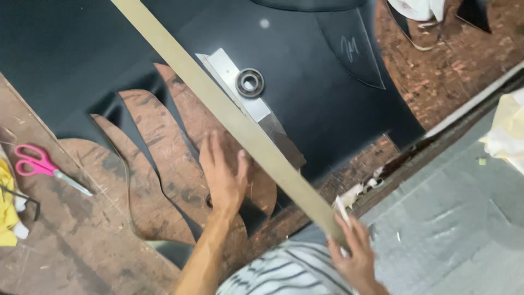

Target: The person places paper templates onto a large sheet of black fabric and traces around them using chalk. They then use shears to cut the fabric following the traced lines and the edges of the templates.

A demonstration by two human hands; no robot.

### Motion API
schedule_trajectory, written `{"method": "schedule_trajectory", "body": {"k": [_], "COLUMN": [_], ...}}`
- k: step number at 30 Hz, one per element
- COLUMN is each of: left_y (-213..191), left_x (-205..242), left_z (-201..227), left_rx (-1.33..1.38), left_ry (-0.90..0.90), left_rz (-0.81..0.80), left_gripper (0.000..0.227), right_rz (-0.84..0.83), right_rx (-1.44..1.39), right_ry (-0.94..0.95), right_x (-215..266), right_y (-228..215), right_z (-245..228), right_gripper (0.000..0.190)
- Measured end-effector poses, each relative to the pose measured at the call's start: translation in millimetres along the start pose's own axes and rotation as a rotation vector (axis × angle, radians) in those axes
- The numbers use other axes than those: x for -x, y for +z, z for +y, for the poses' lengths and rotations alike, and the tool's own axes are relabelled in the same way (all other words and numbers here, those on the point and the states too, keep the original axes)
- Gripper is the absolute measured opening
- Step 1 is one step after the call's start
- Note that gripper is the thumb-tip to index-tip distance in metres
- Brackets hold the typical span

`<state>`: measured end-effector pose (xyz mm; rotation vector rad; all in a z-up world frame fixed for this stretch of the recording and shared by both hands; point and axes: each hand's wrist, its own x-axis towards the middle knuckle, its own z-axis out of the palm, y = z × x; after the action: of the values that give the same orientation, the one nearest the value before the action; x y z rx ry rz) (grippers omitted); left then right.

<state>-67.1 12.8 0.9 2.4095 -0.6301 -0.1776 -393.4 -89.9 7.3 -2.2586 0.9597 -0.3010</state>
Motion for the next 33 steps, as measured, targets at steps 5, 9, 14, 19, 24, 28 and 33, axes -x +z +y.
{"method": "schedule_trajectory", "body": {"k": [5,9,14,19,24,28,33], "left_y": [-4,0,5,15,8,18,47], "left_x": [50,93,62,44,46,51,55], "left_z": [-9,-19,-32,-47,-40,-16,37], "left_rx": [-0.094,-0.138,-0.266,-0.249,-0.143,0.07,0.62], "left_ry": [-0.059,-0.287,-0.272,-0.344,-0.385,-0.69,-0.819], "left_rz": [0.214,0.094,0.255,0.28,0.268,0.255,0.332], "left_gripper": [0.066,0.065,0.074,0.063,0.062,0.036,0.023], "right_rz": [0.186,0.146,0.198,0.128,0.019,0.014,-0.026], "right_rx": [-0.011,-0.007,0.027,0.16,0.008,0.183,0.4], "right_ry": [-0.229,-0.355,-0.448,-0.485,-0.348,-0.458,-0.718], "right_x": [-118,-185,-314,-392,-410,-428,-463], "right_y": [-13,-24,-32,-61,-91,-102,-77], "right_z": [38,68,102,155,200,196,127], "right_gripper": [0.061,0.059,0.071,0.079,0.075,0.078,0.066]}}
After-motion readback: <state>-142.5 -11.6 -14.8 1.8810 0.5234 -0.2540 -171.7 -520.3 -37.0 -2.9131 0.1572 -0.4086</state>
